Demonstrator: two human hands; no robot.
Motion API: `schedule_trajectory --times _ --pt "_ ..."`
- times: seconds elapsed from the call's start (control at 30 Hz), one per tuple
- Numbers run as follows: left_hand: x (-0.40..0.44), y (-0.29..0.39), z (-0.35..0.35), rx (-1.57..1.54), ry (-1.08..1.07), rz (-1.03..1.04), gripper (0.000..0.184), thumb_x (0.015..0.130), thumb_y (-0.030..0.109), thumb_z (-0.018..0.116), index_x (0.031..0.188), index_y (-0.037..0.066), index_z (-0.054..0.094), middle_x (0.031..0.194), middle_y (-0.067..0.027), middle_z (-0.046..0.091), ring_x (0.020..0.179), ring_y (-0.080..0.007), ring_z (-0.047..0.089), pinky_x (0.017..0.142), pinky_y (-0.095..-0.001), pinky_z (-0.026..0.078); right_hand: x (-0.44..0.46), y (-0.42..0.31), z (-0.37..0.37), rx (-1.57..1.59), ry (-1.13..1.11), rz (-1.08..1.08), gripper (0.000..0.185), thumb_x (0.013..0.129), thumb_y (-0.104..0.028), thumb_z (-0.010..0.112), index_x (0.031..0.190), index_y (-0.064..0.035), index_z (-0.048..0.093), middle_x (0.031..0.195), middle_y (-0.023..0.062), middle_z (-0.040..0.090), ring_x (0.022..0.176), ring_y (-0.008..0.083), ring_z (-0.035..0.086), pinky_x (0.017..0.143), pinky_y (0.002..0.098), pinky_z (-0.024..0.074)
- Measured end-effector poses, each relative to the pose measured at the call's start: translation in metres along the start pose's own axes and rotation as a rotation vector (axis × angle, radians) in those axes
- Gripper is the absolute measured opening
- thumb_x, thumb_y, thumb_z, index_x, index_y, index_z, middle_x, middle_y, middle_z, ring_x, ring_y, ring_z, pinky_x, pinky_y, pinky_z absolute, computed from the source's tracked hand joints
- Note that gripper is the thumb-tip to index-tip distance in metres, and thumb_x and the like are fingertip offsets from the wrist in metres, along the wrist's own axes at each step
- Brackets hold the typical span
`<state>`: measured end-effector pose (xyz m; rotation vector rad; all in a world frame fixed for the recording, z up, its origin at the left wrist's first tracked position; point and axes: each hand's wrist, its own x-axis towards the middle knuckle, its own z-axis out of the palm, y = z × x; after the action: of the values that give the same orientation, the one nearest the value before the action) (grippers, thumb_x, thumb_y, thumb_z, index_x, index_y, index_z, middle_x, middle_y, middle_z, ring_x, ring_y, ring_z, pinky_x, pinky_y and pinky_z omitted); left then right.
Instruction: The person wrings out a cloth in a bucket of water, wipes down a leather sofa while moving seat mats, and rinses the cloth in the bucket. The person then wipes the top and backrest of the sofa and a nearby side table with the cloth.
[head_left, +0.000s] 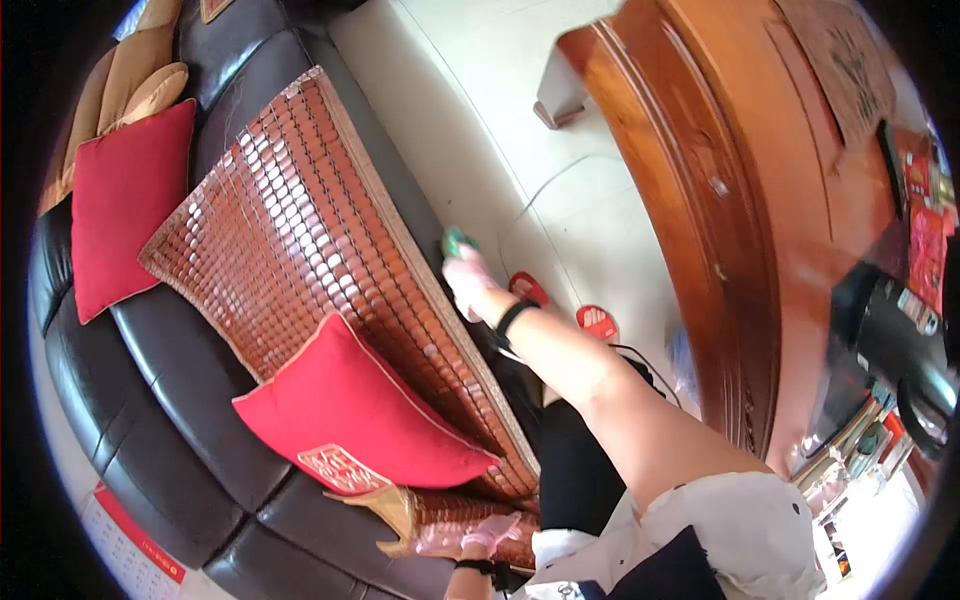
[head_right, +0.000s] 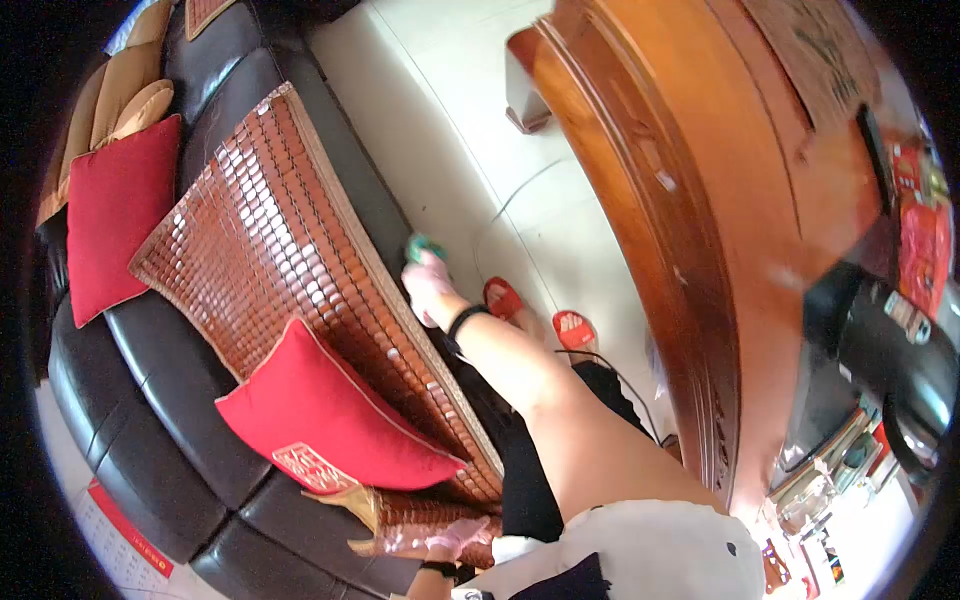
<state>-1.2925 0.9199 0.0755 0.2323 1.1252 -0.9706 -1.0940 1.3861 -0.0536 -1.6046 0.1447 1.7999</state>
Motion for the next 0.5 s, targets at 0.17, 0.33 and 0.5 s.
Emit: schedule_trajectory --times 0.17,0.33,0.5 --pt "-0.013 0.015 0.010 0.370 0.195 0.320 0.036 0.092 0.037 0.041 0.103 0.006 0.056 0.087 -0.0173 0.067 0.085 -0.0338 0.065 0.071 -0.0405 0.053 0.039 -0.120 0.095 -0.523 -0.181 -0.603 0.043 0.087 -0.007 0.048 0.130 -0.0073 0.048 0.100 0.0064 0.058 0.086 0.0158 0.051 0.077 0.0298 0.0445" --pt "-0.005 0.006 0.006 0.159 0.057 0.285 0.036 0.091 0.038 0.045 0.106 0.006 0.053 0.094 -0.0163 0.066 0.089 -0.0308 0.064 0.067 -0.0412 0.053 0.053 0.026 -0.014 -0.030 0.022 -0.039 0.048 0.089 -0.016 0.045 0.135 -0.0033 0.043 0.126 0.0111 0.054 0.112 0.0230 0.050 0.096 0.0345 0.0387" --pt "-0.172 0.141 -0.054 -0.265 -0.045 -0.032 0.045 0.094 0.045 0.041 0.102 0.005 0.060 0.092 -0.0106 0.068 0.087 -0.0233 0.065 0.070 -0.0369 0.051 0.073 0.024 -0.045 -1.680 -0.353 -0.031 0.022 0.081 -0.013 0.051 0.101 -0.0027 0.054 0.099 0.0160 0.060 0.091 0.0288 0.058 0.078 0.0394 0.0447"
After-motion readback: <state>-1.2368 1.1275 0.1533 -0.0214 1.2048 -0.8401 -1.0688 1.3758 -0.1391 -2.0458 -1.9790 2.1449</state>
